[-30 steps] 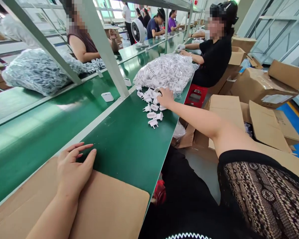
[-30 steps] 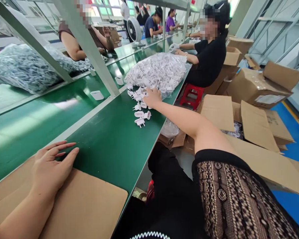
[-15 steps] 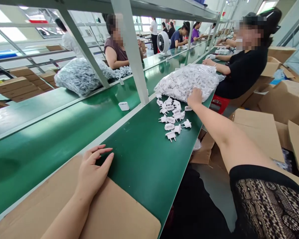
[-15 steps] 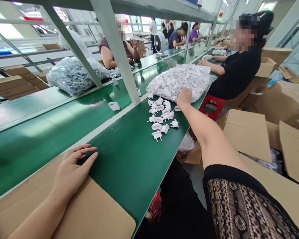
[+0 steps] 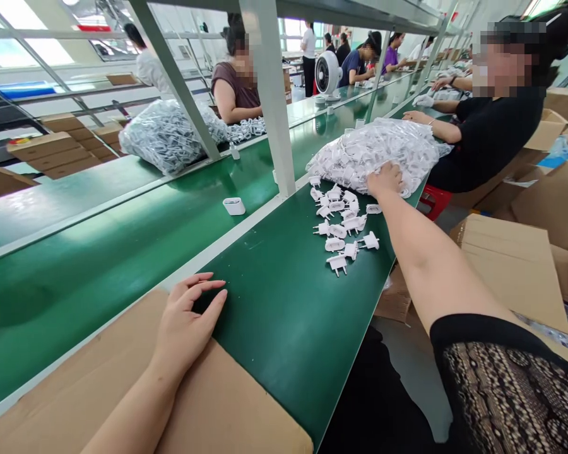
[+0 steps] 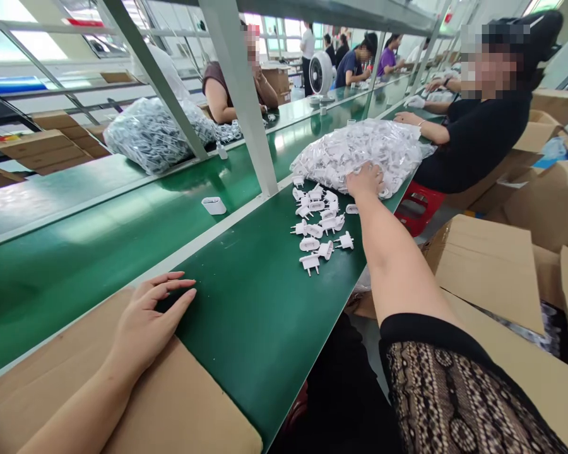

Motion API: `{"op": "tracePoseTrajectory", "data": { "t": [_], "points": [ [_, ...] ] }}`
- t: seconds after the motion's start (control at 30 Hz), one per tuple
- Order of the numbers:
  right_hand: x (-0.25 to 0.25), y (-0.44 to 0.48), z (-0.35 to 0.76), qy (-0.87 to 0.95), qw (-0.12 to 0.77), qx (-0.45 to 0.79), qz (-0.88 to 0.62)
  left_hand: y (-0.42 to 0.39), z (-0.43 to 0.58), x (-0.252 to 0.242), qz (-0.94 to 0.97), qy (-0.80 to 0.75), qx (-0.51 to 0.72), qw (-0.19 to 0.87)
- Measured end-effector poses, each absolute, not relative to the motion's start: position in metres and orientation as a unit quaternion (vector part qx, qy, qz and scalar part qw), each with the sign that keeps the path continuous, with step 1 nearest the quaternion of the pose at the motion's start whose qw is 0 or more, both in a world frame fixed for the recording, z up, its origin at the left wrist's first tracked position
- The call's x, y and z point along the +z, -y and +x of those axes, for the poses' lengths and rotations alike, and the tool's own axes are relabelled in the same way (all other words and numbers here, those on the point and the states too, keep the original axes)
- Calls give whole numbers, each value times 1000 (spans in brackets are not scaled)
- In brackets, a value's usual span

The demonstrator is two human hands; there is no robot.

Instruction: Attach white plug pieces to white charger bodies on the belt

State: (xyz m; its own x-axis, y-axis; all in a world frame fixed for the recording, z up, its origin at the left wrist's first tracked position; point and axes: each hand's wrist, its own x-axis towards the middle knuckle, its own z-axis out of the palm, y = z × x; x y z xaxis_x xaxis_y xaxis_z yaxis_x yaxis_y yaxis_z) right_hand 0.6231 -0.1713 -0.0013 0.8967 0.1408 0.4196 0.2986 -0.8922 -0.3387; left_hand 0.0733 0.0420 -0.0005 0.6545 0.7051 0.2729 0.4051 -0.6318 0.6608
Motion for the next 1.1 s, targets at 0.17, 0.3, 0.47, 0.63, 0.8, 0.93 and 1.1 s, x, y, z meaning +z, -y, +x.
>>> {"op": "tracePoseTrajectory", "data": {
  "t": [0.17,0.3,0.47,0.63,0.8,0.93,1.1],
  "points": [
    [8,191,577,86,208,-144,-963,-42,76,0,865,-315,265,287],
    [12,206,546,103,215,-109,-965,-42,76,-1,864,-308,266,296],
    [20,217,518,151,250,-48,-955,-45,73,-4,866,-304,265,295],
    [28,216,496,202,277,17,-939,-49,72,-7,867,-299,270,293],
    [48,223,492,250,327,88,-907,-50,72,-8,869,-300,270,288],
    [67,250,502,261,353,23,-898,-51,71,-10,868,-303,272,285],
    [57,285,509,56,266,-137,-953,-53,72,-12,866,-302,275,288]
  ]
}}
